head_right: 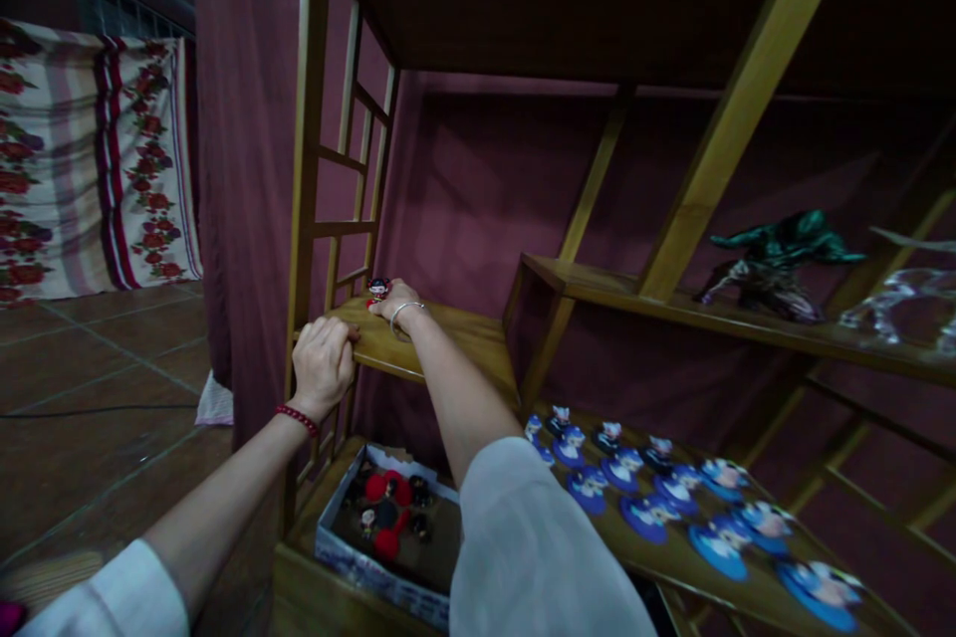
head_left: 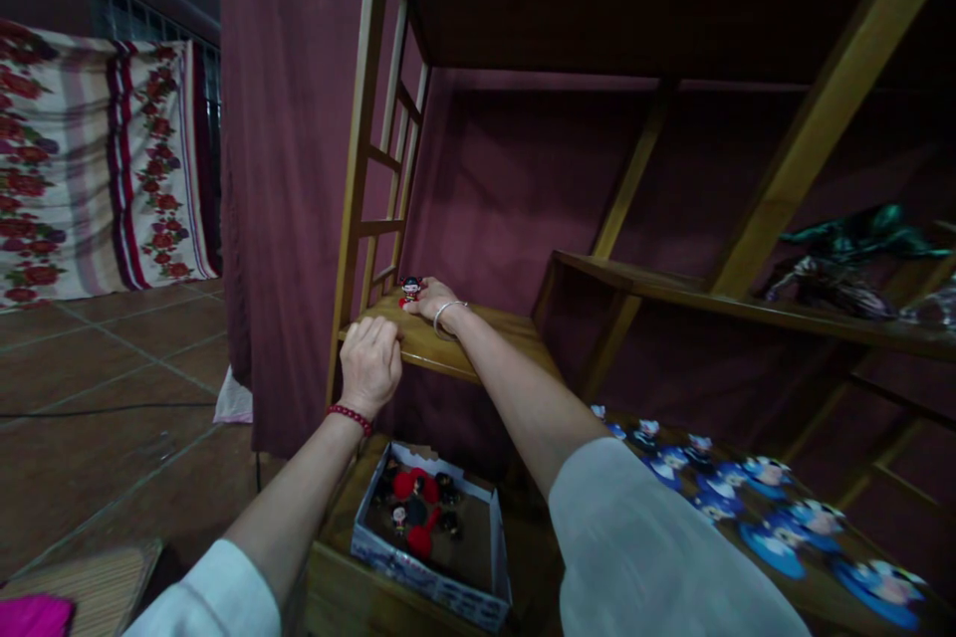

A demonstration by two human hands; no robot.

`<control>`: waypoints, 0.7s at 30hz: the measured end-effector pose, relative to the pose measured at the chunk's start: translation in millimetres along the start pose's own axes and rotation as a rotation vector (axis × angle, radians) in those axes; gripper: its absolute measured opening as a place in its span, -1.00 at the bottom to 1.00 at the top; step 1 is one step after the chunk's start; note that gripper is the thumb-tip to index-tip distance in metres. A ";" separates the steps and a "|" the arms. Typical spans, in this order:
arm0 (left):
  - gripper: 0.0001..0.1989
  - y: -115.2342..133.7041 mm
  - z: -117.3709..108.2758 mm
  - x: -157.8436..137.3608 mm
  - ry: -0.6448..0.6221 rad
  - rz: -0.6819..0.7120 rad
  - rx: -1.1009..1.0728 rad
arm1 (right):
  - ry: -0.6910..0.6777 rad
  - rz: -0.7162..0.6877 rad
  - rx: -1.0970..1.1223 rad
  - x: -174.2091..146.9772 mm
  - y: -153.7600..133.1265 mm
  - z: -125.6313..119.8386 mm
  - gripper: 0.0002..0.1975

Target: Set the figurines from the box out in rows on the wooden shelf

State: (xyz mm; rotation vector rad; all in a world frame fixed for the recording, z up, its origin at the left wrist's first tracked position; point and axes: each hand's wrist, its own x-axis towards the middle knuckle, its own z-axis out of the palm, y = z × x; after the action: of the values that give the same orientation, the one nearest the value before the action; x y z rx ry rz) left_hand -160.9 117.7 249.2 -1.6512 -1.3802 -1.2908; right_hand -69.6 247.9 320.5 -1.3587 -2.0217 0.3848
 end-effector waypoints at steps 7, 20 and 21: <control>-0.79 0.5 -0.6 -0.3 -0.012 -0.008 0.006 | 0.023 0.002 0.044 0.1 1.0 3.8 -0.46; -0.79 1.7 -3.1 1.2 -0.027 -0.005 0.017 | 0.015 -0.003 0.050 -1.1 2.5 6.0 -0.49; -0.80 1.7 -3.3 1.2 -0.032 -0.007 0.013 | 0.021 -0.003 0.052 -2.6 2.6 6.0 -0.49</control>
State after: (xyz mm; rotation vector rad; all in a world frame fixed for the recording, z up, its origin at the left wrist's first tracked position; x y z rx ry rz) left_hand -160.2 114.7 251.7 -1.6665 -1.4110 -1.2622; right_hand -71.2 247.3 313.7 -1.3222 -1.9828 0.4176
